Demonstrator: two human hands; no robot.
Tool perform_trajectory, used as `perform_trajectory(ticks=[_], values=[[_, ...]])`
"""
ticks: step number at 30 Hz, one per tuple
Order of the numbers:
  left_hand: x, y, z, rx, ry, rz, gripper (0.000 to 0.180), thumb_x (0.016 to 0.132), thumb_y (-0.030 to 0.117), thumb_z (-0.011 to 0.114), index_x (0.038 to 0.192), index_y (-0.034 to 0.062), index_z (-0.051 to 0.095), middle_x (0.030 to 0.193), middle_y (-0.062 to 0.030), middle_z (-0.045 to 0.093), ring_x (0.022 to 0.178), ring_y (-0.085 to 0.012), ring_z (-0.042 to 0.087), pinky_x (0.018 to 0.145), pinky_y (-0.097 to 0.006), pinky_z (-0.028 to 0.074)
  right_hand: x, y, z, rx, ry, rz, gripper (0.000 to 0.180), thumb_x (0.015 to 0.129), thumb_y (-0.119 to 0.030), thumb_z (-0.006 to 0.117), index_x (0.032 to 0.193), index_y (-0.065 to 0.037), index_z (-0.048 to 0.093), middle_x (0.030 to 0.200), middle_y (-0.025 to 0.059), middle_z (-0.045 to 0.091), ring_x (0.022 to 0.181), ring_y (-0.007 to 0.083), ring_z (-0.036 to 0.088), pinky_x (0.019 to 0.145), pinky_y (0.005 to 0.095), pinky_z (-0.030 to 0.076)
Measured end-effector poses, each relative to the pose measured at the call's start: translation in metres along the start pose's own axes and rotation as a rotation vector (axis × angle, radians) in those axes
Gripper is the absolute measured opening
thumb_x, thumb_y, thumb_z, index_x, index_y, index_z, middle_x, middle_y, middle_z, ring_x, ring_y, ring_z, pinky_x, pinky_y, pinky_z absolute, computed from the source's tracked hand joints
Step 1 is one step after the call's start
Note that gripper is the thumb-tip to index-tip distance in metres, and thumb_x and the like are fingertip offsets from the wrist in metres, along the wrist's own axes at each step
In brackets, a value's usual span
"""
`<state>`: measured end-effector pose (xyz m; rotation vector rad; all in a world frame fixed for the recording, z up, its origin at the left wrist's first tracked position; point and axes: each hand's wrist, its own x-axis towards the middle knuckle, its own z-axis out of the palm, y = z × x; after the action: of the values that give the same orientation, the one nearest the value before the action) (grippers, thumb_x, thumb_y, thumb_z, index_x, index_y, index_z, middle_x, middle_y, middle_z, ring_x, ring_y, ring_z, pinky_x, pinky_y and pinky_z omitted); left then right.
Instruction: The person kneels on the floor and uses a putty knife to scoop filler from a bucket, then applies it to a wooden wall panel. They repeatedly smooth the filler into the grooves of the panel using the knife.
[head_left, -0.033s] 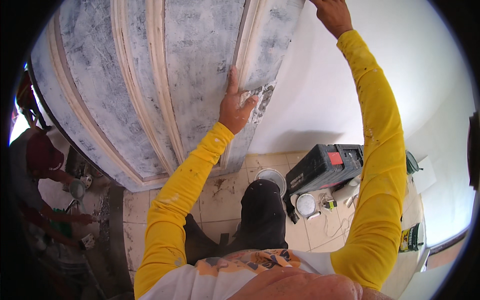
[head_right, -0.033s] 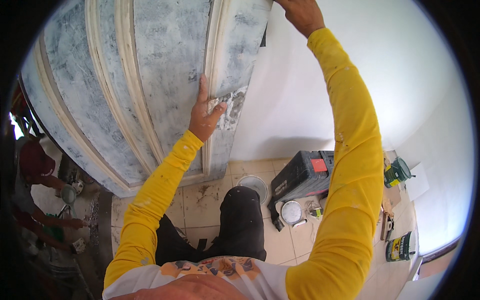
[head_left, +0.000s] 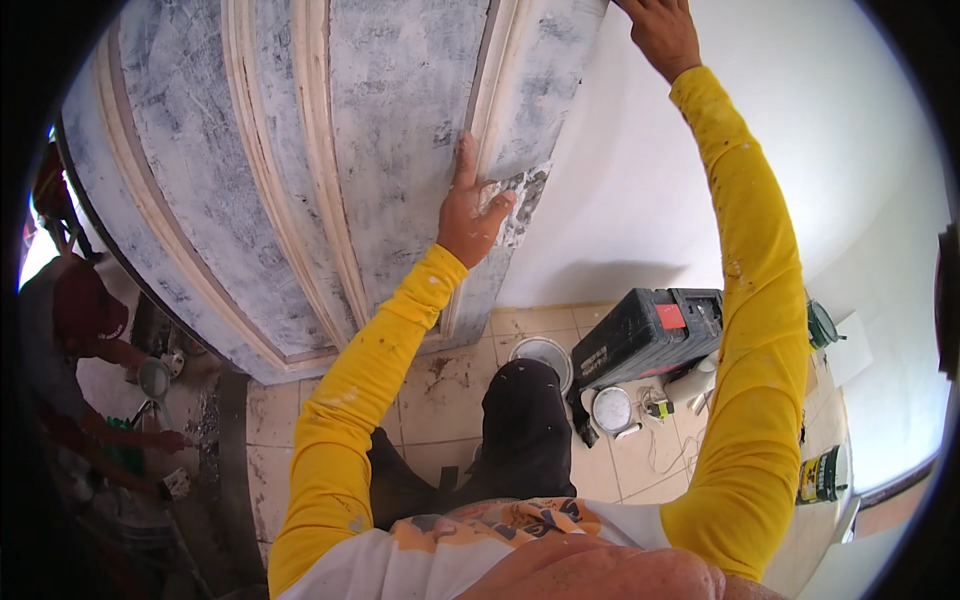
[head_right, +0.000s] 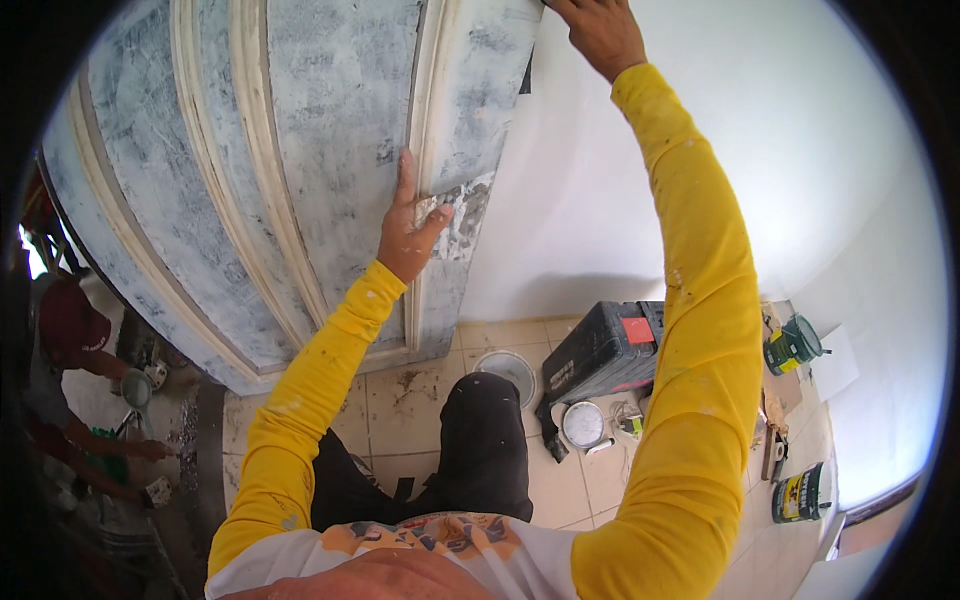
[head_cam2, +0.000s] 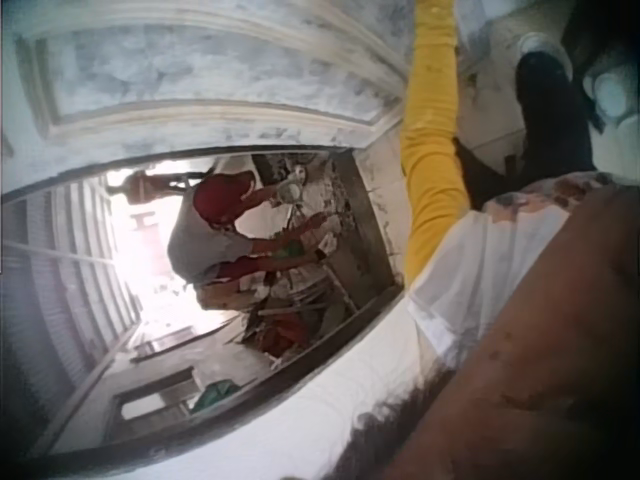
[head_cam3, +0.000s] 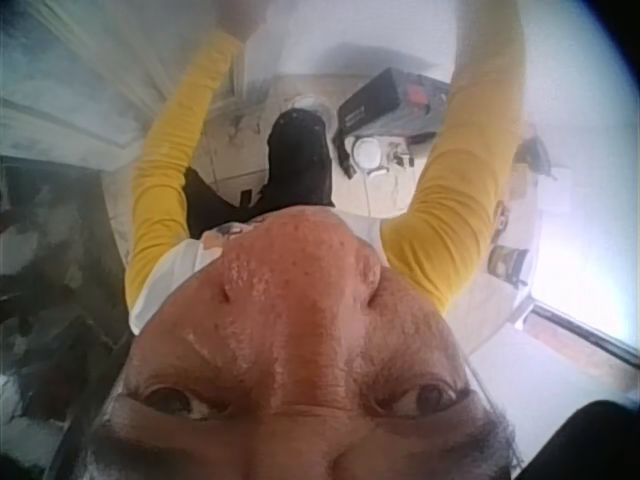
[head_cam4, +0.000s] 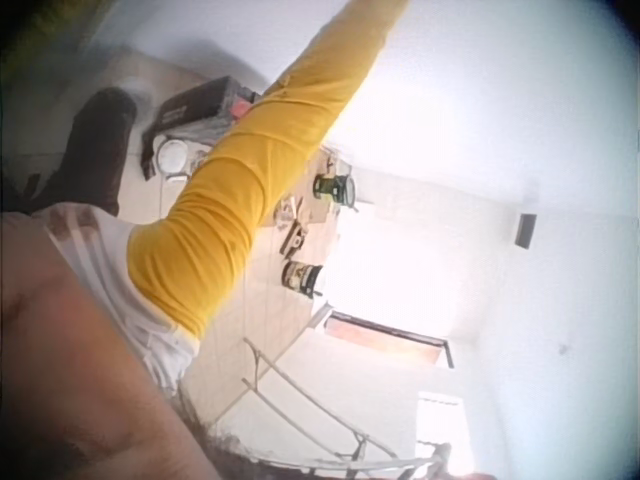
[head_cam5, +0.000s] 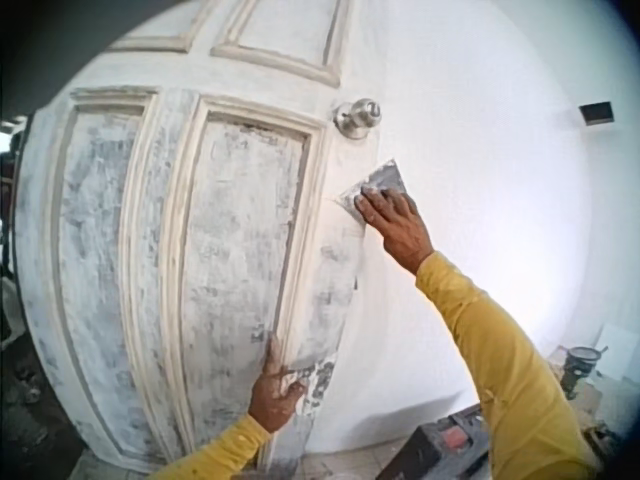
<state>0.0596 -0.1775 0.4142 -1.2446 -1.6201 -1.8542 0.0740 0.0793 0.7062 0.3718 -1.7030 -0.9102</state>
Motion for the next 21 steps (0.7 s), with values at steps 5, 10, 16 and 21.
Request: perform_trajectory(ticks=[5, 10, 16, 21], values=[[0.002, -0.001, -0.003, -0.010, -0.020, -0.030, 0.097, 0.090, 0.015, 0.068, 0.160, 0.0013, 0.003, 0.164, -0.0292, 0.016, 0.153, -0.0373, 0.020, 0.121, -0.036, 0.026, -0.046, -0.028, 0.008, 0.001, 0.018, 0.171, 0.082, 0.079, 0.009, 0.060, 0.151, -0.027, 0.042, 0.150, -0.0043, 0.050, 0.128, 0.0277, 0.048, 0.109, 0.0405, 0.039], [0.009, -0.003, -0.004, 0.045, -0.007, 0.006, 0.097, 0.090, 0.015, 0.069, 0.160, 0.0013, 0.003, 0.164, -0.0290, 0.016, 0.153, -0.0372, 0.019, 0.122, -0.036, 0.023, -0.066, -0.047, -0.008, 0.092, 0.118, 0.254, 0.072, 0.080, 0.007, 0.057, 0.145, -0.021, 0.049, 0.147, 0.0014, 0.051, 0.130, 0.0304, 0.045, 0.111, 0.0435, 0.036], [0.007, 0.000, -0.003, 0.043, -0.003, 0.012, 0.092, 0.096, 0.021, 0.065, 0.160, -0.0005, 0.003, 0.165, -0.0279, 0.014, 0.153, -0.0340, 0.017, 0.123, -0.036, 0.017, 0.016, -0.030, -0.014, 0.173, 0.286, 0.284, 0.069, 0.078, 0.008, 0.051, 0.144, -0.011, 0.050, 0.143, 0.0130, 0.054, 0.126, 0.0394, 0.048, 0.109, 0.0499, 0.037], [0.008, 0.002, -0.005, -0.012, -0.014, 0.018, 0.091, 0.096, 0.021, 0.065, 0.160, -0.0014, 0.004, 0.163, -0.0286, 0.020, 0.152, -0.0329, 0.023, 0.122, -0.035, 0.021, 0.072, -0.038, -0.015, 0.217, 0.270, 0.309, 0.065, 0.081, 0.006, 0.046, 0.145, -0.003, 0.049, 0.141, 0.0225, 0.055, 0.127, 0.0445, 0.048, 0.112, 0.0508, 0.036]])
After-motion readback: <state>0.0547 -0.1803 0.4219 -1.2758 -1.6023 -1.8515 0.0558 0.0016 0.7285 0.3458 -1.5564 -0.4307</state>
